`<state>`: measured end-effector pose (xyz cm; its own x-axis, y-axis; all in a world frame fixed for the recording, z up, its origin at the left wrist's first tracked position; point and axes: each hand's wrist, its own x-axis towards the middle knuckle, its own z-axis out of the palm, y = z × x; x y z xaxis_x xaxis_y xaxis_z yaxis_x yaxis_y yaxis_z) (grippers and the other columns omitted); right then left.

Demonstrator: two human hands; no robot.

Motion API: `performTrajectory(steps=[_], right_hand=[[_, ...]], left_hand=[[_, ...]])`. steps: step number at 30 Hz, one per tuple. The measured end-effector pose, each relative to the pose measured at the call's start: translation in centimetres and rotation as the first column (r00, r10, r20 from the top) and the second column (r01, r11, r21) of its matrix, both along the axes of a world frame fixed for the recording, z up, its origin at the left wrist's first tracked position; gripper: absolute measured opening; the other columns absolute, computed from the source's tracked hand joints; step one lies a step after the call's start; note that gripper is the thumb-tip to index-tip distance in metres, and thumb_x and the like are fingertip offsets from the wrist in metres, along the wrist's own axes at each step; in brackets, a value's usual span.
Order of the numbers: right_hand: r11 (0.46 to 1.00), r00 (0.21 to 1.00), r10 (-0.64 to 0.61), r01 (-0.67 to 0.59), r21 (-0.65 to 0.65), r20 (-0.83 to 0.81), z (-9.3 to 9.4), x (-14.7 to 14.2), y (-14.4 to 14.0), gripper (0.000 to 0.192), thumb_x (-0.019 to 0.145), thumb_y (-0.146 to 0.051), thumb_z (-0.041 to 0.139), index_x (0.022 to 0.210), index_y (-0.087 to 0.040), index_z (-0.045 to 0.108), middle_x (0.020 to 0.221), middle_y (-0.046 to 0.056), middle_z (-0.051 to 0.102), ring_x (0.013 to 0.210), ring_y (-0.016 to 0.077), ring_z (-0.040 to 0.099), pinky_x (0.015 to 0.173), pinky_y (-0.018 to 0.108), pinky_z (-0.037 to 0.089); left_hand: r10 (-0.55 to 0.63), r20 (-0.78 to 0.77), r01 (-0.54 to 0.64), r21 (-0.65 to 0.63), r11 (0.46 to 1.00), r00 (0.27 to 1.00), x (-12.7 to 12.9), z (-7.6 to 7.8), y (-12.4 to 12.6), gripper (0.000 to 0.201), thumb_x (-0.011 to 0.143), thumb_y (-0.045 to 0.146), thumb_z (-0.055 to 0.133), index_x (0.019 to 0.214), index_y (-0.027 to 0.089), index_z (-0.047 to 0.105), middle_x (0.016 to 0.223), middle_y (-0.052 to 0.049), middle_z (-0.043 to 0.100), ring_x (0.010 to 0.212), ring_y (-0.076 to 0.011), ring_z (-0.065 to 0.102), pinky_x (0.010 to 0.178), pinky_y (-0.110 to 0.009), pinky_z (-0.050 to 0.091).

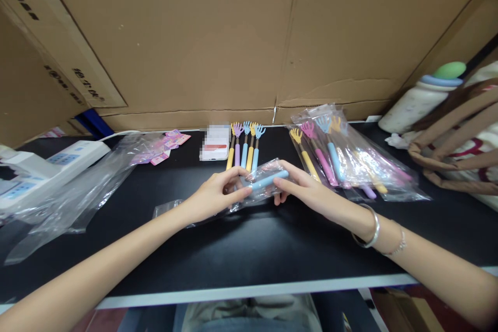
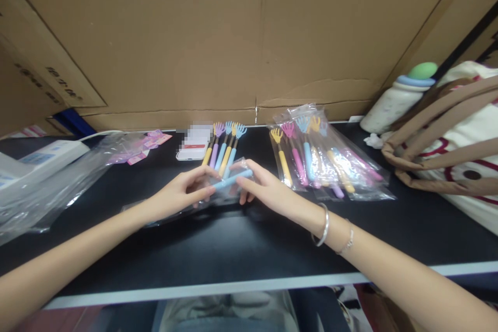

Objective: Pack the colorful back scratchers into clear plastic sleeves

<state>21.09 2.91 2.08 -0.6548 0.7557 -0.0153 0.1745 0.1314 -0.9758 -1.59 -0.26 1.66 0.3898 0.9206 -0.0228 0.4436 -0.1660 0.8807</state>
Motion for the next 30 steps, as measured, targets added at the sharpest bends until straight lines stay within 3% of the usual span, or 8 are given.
performTrajectory(steps=[6,10,16,30], right_hand=[[0.995,0.995,-0.098,0.098,0.022,-0.008,-0.27,-0.14,-0.01,0.042,0.085,-0.039,0.058,0.121,-0.022,0.044,0.084,-0.001,0.062,0.077,0.0148,0.061,0.073,0.03,0.048],[0.983,0.983,-0.182,0.181,-0.022,-0.017,-0.24,-0.34,-0.17,0.042,0.082,-0.039,0.062,0.114,-0.021,0.043,0.085,0.001,0.063,0.082,0.0165,0.061,0.076,0.032,0.047],[0.994,0.994,-0.109,0.109,0.005,0.021,0.06,-0.19,-0.27,0.026,0.082,-0.041,0.06,0.095,-0.022,0.047,0.083,0.0,0.06,0.084,0.0171,0.058,0.075,0.031,0.046],[0.973,0.994,-0.083,0.064,0.224,0.076,0.06,0.32,0.62,0.022,0.08,-0.038,0.063,0.09,-0.019,0.059,0.088,0.002,0.057,0.085,0.0182,0.056,0.076,0.03,0.045]], left_hand=[[-0.019,0.032,0.019,-0.005,1.0,0.999,-0.04,-0.3,-0.14,0.032,0.086,0.043,0.055,0.109,0.023,0.046,0.066,0.006,0.053,0.052,-0.01,0.048,0.052,-0.021,0.041],[-0.005,0.063,0.004,0.019,1.0,0.998,0.01,-0.41,-0.26,0.034,0.086,0.042,0.056,0.109,0.023,0.041,0.064,0.008,0.053,0.049,-0.0092,0.048,0.051,-0.021,0.039],[0.019,-0.013,-0.019,0.047,0.999,1.0,0.05,-0.29,-0.37,0.028,0.085,0.041,0.056,0.103,0.022,0.045,0.066,0.006,0.056,0.052,-0.0097,0.047,0.054,-0.021,0.037],[0.039,-0.176,-0.013,0.142,0.99,0.984,-0.08,0.13,-0.22,0.024,0.083,0.041,0.059,0.099,0.024,0.062,0.063,0.006,0.05,0.056,-0.011,0.044,0.054,-0.021,0.029]])
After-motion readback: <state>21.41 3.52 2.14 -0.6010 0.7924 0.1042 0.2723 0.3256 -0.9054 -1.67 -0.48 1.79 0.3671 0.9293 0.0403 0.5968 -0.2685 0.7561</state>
